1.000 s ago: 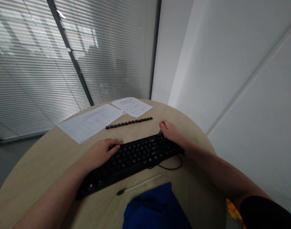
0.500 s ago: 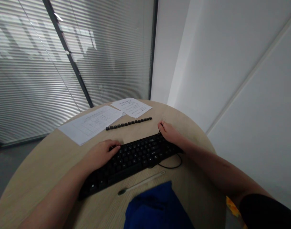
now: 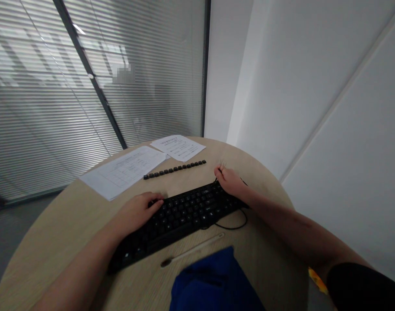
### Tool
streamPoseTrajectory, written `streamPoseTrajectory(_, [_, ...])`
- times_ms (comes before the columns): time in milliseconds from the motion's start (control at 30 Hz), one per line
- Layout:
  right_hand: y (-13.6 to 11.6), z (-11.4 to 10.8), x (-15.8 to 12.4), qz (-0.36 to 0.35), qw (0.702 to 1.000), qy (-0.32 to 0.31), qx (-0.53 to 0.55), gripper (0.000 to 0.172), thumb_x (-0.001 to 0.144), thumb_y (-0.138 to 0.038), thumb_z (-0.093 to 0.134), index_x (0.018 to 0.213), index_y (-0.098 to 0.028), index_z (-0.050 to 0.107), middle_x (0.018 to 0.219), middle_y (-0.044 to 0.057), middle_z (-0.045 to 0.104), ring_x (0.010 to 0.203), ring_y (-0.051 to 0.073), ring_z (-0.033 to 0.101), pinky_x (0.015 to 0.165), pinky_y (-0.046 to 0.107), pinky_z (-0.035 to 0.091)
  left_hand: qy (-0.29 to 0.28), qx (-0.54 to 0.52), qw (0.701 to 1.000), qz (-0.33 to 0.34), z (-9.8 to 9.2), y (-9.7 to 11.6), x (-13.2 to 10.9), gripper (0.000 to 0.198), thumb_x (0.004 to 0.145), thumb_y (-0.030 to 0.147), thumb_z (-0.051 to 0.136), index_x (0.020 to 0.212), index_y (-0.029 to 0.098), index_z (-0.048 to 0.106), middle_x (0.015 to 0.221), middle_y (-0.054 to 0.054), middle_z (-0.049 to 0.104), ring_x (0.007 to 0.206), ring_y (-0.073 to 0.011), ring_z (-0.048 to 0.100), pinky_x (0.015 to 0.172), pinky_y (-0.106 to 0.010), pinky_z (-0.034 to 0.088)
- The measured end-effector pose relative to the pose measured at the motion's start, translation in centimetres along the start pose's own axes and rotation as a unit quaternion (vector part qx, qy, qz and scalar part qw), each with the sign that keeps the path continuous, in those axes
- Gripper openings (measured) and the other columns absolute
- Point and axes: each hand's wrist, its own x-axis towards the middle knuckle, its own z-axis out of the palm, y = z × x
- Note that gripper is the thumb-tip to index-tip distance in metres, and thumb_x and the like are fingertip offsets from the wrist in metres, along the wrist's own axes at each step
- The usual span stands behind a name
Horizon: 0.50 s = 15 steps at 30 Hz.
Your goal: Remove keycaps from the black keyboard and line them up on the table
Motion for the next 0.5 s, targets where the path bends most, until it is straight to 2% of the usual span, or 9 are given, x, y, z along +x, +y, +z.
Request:
streamPoseTrajectory(267, [0.55,0.31,-0.11,0.022,0.998,0.045,0.035,0.026,0.099,-0.034,0.033,0.087,-0.021,0.052,0.07,0.004,0.06,0.067,0.02,0.058,0.066,0.03,0.039,0.0,-0.01,1.0,-0.005,0.14,-0.13,0.09,0.047,0.089,0.05,0.042,0.113,0.021,0.07,0.117,-0.009,0.07,0.108,-0.0277,0.064,0.1,-0.04,0.045])
streamPoseTrajectory(500, [0.6,0.31,-0.24,0.025,0.997,0.058,0.032,0.025,0.098,-0.034,0.034,0.086,-0.021,0.051,0.068,0.003,0.059,0.064,0.019,0.057,0.065,0.03,0.038,-0.002,-0.013,1.0,-0.002,0.11,-0.05,0.01,0.046,0.09,0.048,0.041,0.112,0.02,0.07,0.116,-0.009,0.071,0.107,-0.0262,0.064,0.099,-0.038,0.046])
